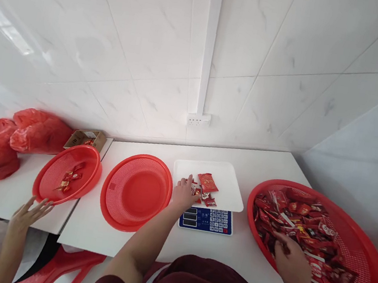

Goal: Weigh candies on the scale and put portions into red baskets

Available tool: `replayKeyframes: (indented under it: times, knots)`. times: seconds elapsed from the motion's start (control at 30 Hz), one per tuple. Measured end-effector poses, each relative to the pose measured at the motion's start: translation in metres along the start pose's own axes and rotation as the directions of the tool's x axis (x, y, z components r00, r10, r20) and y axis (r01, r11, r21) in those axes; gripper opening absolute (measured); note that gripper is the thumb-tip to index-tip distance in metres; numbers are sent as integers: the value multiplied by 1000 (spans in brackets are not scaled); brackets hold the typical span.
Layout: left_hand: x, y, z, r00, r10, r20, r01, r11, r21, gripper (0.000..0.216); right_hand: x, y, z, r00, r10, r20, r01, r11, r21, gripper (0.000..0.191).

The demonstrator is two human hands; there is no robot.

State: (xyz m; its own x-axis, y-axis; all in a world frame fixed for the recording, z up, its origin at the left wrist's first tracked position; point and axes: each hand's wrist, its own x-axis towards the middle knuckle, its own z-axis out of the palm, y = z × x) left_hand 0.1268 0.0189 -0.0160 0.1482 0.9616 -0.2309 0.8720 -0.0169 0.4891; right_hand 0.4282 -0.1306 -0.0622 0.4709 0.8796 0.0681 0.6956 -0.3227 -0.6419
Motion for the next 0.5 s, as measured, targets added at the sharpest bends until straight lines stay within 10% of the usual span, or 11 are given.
replayKeyframes:
  times: [0.27,0.5]
  knots:
    - [7,-5,0,975,-215,-59,181,918,-352,59,37,-72,42,900,-386,205,347,916,201,29]
    - [-28,-52,-45,910,-362,-201,225,841,-492,55,62,-118,101,721,-529,448,612,789,-52,47]
